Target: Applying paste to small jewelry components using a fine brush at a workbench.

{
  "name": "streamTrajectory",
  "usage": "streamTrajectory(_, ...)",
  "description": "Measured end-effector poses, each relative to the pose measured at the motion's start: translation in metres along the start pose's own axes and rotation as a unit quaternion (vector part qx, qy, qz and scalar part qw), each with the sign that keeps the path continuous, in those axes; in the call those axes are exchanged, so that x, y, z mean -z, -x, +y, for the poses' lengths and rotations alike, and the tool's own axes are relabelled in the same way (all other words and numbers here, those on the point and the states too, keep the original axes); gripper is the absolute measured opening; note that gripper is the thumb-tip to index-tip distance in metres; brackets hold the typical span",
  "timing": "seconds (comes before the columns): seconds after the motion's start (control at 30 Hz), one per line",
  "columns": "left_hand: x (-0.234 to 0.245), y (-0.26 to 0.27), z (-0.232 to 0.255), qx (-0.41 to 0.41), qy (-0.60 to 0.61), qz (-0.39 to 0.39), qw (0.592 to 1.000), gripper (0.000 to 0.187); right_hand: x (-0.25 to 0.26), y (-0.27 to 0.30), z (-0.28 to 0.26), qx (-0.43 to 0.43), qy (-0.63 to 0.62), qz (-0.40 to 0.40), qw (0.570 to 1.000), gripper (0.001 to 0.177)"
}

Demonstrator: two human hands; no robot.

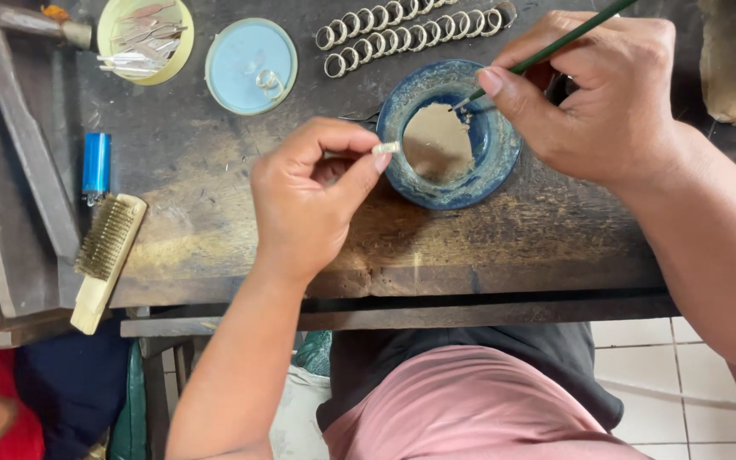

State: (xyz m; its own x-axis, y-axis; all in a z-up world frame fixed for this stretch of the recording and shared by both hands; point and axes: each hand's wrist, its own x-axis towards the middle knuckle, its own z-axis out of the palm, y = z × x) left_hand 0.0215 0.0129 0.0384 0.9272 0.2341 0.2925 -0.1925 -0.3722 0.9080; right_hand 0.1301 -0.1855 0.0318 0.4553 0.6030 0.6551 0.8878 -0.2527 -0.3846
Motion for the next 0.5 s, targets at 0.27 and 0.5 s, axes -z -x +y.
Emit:
streamTrajectory(0.27, 0.006, -0.067, -0.005, -0.179, -0.04, -0.108, 0.977, 0.012, 0.006, -0.014, -0.007, -0.074, -0.024, -0.024, 0.997, 0.016)
streamTrajectory(0.5, 0.004, -0.063, -0.028, -0.173, 0.012, -0.09, 0.981, 0.011, 0.003, -0.032, -0.014, -0.131, -0.017, -0.042, 0.99, 0.01)
